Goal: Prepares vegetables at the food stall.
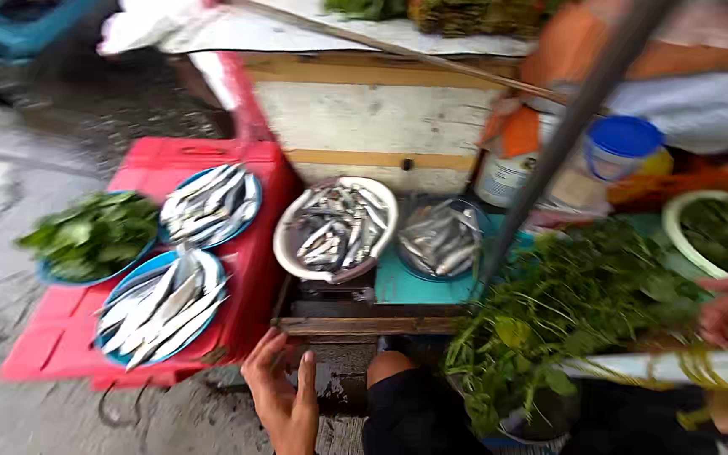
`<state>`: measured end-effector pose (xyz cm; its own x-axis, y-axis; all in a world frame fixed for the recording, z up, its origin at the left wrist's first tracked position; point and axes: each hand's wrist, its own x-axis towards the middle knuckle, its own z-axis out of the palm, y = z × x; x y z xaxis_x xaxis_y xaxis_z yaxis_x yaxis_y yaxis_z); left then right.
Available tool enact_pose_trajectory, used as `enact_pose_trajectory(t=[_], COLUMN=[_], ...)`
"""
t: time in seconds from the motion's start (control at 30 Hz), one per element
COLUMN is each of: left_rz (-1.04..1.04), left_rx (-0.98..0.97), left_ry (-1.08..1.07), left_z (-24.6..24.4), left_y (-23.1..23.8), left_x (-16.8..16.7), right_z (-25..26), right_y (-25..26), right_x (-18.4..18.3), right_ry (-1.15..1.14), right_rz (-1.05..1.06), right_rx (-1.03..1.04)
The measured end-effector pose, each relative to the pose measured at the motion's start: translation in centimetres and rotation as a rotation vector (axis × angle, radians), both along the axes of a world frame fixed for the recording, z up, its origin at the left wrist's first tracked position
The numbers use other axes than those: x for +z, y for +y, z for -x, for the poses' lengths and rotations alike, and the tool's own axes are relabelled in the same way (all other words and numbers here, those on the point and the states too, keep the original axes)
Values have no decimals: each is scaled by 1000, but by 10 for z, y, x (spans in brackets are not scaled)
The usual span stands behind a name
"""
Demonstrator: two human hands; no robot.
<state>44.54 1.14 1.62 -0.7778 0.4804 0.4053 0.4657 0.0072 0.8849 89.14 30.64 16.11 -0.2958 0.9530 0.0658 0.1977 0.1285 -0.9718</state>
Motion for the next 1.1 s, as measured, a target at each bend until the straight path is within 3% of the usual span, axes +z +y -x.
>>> enact_pose_trajectory(t=[0.2,0.4,0.53,0.73,0.93,1.1], left_rz=[-148,-123,-41,61,110,135], left_rx=[-288,-578,-709,-762,-736,-675], left_ry=[-230,-173,-39,-28,-23,-57], left_z=[-142,-208,-236,-262,-271,-271], left_y=[41,89,123,152,150,135], left_x=[2,27,33,40,34,28], right_z=[-24,-80,-118,-138,-114,-80], right_y=[3,3,5,16,85,143], right_x=[-6,-27,-54,-70,-82,-103], right_ry=[-102,-256,-355,-418,-588,-783], right_rz=[-170,-295,-294,-240,-382,-290], right_rx=[-105,-220,-256,-286,-157,102])
